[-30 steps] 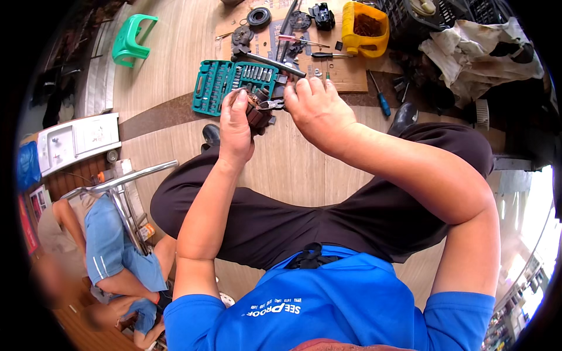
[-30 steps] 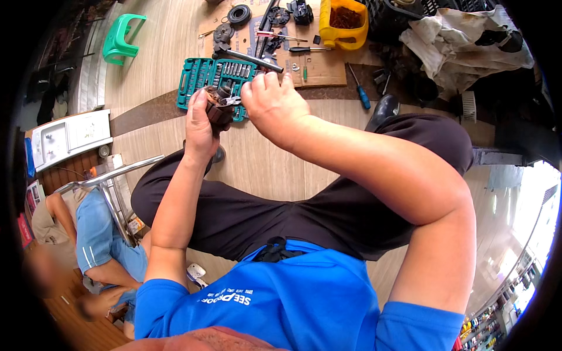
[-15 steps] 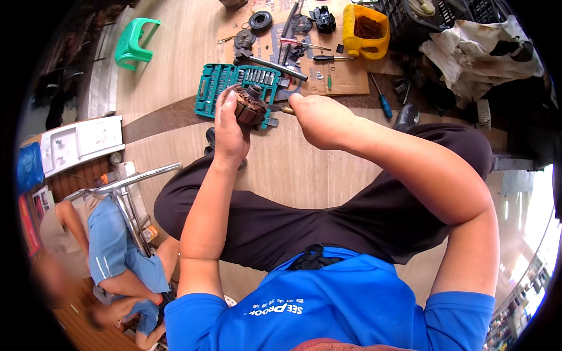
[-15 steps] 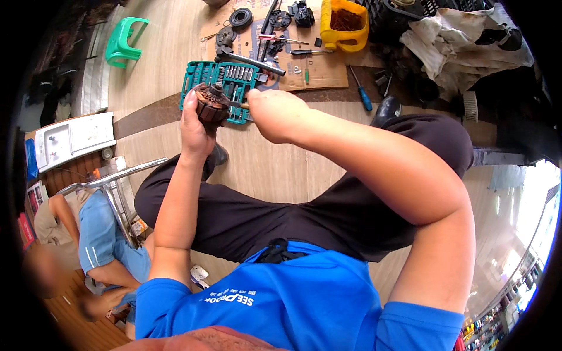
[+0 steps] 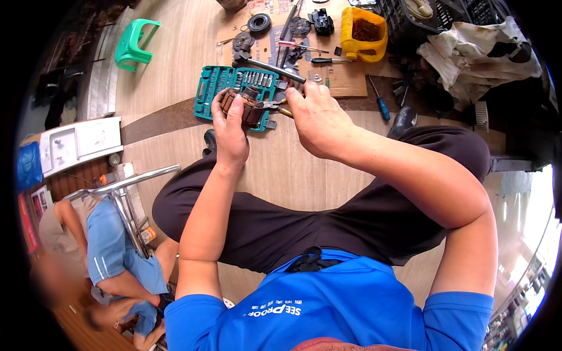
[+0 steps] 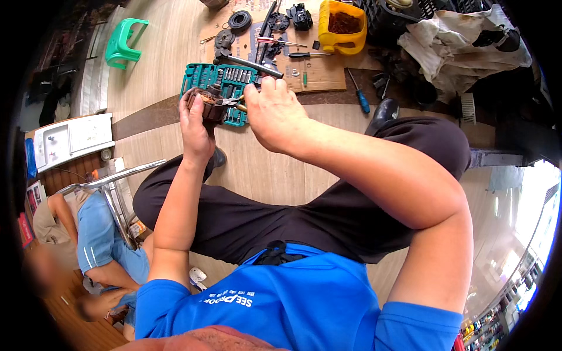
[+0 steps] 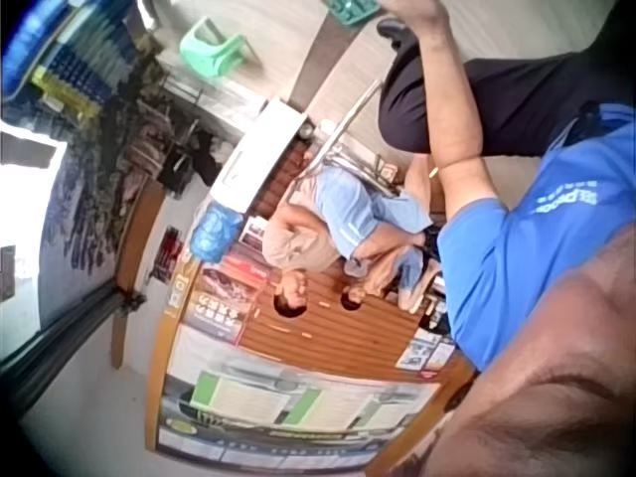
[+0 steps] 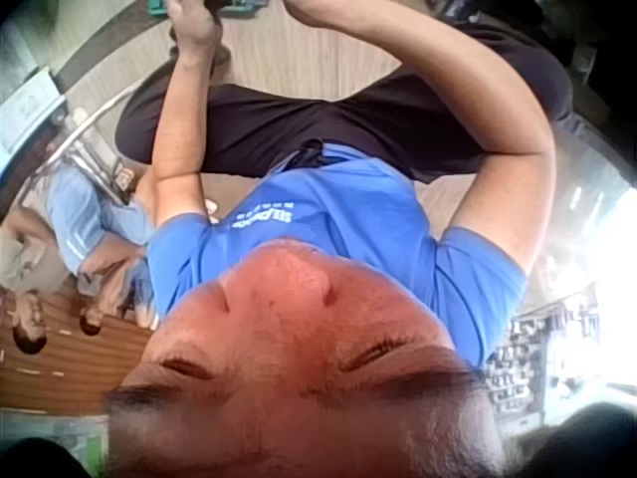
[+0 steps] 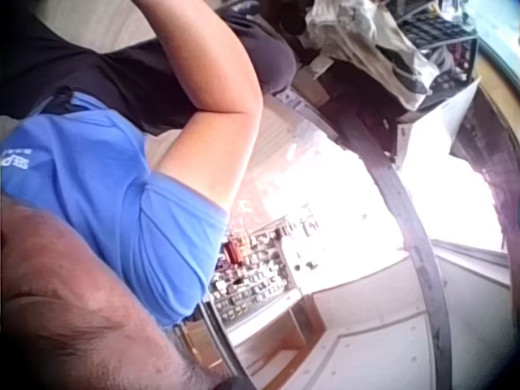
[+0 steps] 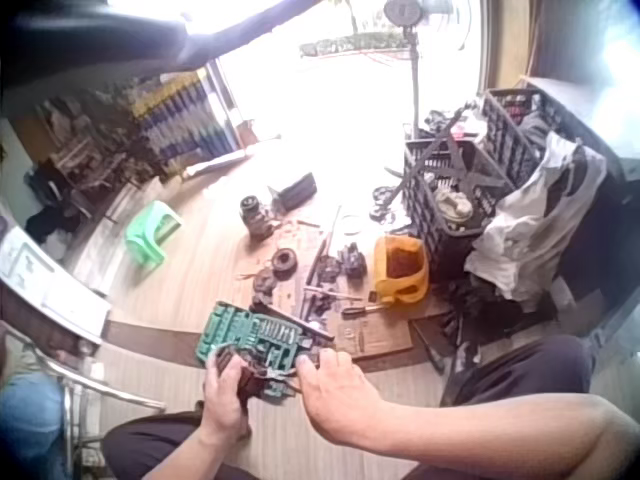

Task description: The person uses pliers to pull and manipulate copper wires on a motor stator, working on a brick sidewalk and then sitting on the workshop floor.

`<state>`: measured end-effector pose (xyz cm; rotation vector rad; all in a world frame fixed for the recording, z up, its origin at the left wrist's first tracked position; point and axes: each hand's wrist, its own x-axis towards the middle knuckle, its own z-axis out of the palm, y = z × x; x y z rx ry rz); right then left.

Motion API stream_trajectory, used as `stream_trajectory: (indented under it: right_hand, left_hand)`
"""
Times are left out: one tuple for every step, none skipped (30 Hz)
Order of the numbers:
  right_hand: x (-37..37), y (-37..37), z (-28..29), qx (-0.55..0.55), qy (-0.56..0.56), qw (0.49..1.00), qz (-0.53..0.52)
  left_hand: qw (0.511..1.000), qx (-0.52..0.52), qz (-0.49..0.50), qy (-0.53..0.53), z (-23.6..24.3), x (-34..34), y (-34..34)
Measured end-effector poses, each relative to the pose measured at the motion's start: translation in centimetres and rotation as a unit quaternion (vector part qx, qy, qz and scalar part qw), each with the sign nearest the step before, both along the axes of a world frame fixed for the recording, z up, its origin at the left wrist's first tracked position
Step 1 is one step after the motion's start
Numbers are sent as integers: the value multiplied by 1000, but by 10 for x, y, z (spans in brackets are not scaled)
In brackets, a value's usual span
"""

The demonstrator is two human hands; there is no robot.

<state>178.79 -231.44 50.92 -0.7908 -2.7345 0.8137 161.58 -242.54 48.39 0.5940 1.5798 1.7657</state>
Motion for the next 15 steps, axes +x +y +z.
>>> stream_trajectory:
  right_hand:
    - [1, 0, 0, 12, -4, 1000, -2]
    - [1, 0, -1, 23, -8, 1000, -4]
    - [1, 0, -1, 27, -12, 1000, -2]
    - [1, 0, -1, 30, -16, 999, 0]
    - [1, 1, -1, 34, -20, 999, 2]
    - [1, 1, -1, 37, -25, 999, 1]
    - [0, 0, -2, 40, -30, 999, 0]
    - [0, 0, -2, 43, -35, 998, -1]
    - [0, 0, -3, 47, -47, 998, 4]
    - [0, 0, -2, 51, -59, 997, 9]
    - [0, 0, -2, 55, -71, 996, 13]
    - [0, 0, -2, 49, -82, 995, 16]
    - [-1, 0, -2, 44, -93, 995, 19]
    - [-1, 0, -2, 38, -104, 994, 21]
    - [-2, -1, -2, 26, -122, 992, 27]
  left_hand:
    - [1000, -4, 3, 8, 0, 1, 0]
    - [1000, -9, 6, 16, 1, 1, 0]
    - [1000, -10, 8, 27, 1, 2, 0]
    - [999, -12, 9, 38, 1, 2, 0]
    - [999, -13, 11, 48, 2, 2, 0]
    - [998, -14, 10, 54, 1, 2, 0]
    - [998, -16, 10, 60, 0, 2, -1]
    - [998, -17, 9, 65, 0, 2, -1]
    - [997, -20, 9, 74, 0, 3, -1]
    - [996, -23, 9, 84, 2, 4, -1]
    - [995, -26, 9, 93, 2, 5, -1]
    - [994, -32, 7, 105, 2, 5, -1]
    - [993, -37, 5, 116, 1, 5, -1]
    - [991, -42, 3, 128, 1, 5, -1]
    - [991, -45, 1, 127, 0, 5, -1]
